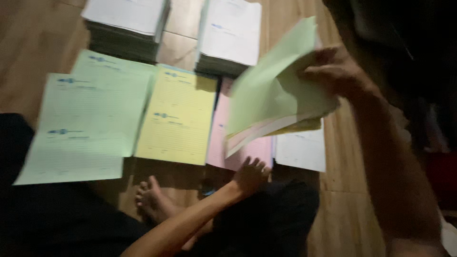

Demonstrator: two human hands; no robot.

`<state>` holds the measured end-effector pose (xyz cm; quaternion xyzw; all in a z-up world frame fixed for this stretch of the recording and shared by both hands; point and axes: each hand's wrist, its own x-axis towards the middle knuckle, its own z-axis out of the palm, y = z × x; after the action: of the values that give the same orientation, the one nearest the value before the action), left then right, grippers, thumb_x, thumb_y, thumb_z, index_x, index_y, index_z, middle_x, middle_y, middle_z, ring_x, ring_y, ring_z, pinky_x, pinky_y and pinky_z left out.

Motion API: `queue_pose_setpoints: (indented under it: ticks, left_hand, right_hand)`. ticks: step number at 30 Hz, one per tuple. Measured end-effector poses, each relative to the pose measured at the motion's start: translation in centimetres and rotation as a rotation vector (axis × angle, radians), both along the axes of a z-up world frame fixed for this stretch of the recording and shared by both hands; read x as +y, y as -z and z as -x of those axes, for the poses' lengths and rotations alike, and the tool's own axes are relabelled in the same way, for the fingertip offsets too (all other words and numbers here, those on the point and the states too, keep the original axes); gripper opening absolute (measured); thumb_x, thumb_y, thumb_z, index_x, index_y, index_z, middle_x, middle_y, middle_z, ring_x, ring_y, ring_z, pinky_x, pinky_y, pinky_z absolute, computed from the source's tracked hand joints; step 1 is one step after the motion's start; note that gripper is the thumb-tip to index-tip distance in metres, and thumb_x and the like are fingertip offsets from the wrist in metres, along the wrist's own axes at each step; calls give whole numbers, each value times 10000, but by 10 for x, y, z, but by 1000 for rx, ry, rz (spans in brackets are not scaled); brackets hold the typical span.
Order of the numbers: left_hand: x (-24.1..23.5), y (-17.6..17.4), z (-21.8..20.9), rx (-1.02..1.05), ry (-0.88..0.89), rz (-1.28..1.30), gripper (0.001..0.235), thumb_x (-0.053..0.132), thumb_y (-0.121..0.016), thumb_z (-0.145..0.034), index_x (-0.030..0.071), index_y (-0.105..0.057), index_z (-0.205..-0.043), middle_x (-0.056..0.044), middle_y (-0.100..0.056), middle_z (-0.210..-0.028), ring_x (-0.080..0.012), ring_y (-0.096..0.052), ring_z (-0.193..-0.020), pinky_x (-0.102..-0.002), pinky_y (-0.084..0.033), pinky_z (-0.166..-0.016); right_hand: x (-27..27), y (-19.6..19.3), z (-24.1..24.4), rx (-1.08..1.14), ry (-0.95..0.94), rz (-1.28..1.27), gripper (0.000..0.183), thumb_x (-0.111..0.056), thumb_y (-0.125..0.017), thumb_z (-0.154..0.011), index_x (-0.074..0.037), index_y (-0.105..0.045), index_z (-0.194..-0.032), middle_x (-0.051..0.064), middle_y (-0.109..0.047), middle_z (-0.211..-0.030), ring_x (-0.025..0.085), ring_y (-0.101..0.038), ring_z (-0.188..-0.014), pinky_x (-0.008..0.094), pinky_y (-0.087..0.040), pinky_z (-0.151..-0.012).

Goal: The person sits on the floor and sorts through stacks of multi-colored papers, picking them up, flipping through them, and placing them into separate piles by color.

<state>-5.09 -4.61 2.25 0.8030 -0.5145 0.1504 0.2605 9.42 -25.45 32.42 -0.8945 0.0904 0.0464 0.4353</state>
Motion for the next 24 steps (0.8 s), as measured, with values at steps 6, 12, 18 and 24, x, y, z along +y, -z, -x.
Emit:
queue_pose_setpoints:
  ticks: [6, 12, 18, 24]
  left_hand:
    - [-121, 4, 0, -212, -80, -2, 273, 242, -515, -1035, 127, -705, -1195, -232, -686, -1237, -450, -622, -1235, -640, -474, -1018]
    - [-157, 30, 6, -189, -58, -360, 308, 298, -496, -1031, 140, -760, -1001, -226, -750, -988, -462, -720, -959, -739, -434, -953]
    - [-147, 34, -11, -321, 72, 63, 157, 87, -635, -765, 128, -613, -615, -151, -531, -552, -328, -549, -488, -553, -394, -627]
    - [-147, 15, -20, -3, 65, 18, 26, 183, -671, -895, 157, -666, -893, -78, -727, -720, -282, -740, -645, -459, -509, -682]
  right_hand:
    - [-42, 15, 33, -285, -146, 893, 499, -16, -623, -764, -63, -577, -1258, 271, -671, -986, 490, -631, -764, 557, -473, -613]
    - [-44, 151, 108, -360, -646, 1592, 285, -133, -722, -926, -179, -550, -704, -18, -504, -641, 158, -482, -530, 308, -349, -495]
    - [-129, 292, 151, -327, -980, 1548, 234, -139, -660, -928, -230, -741, -1127, 122, -634, -1030, 248, -699, -843, 305, -540, -639]
    - [-146, 241, 171, 85, -349, 1513, 118, -199, -667, -974, -184, -681, -858, 12, -708, -862, 204, -738, -846, 337, -568, -666]
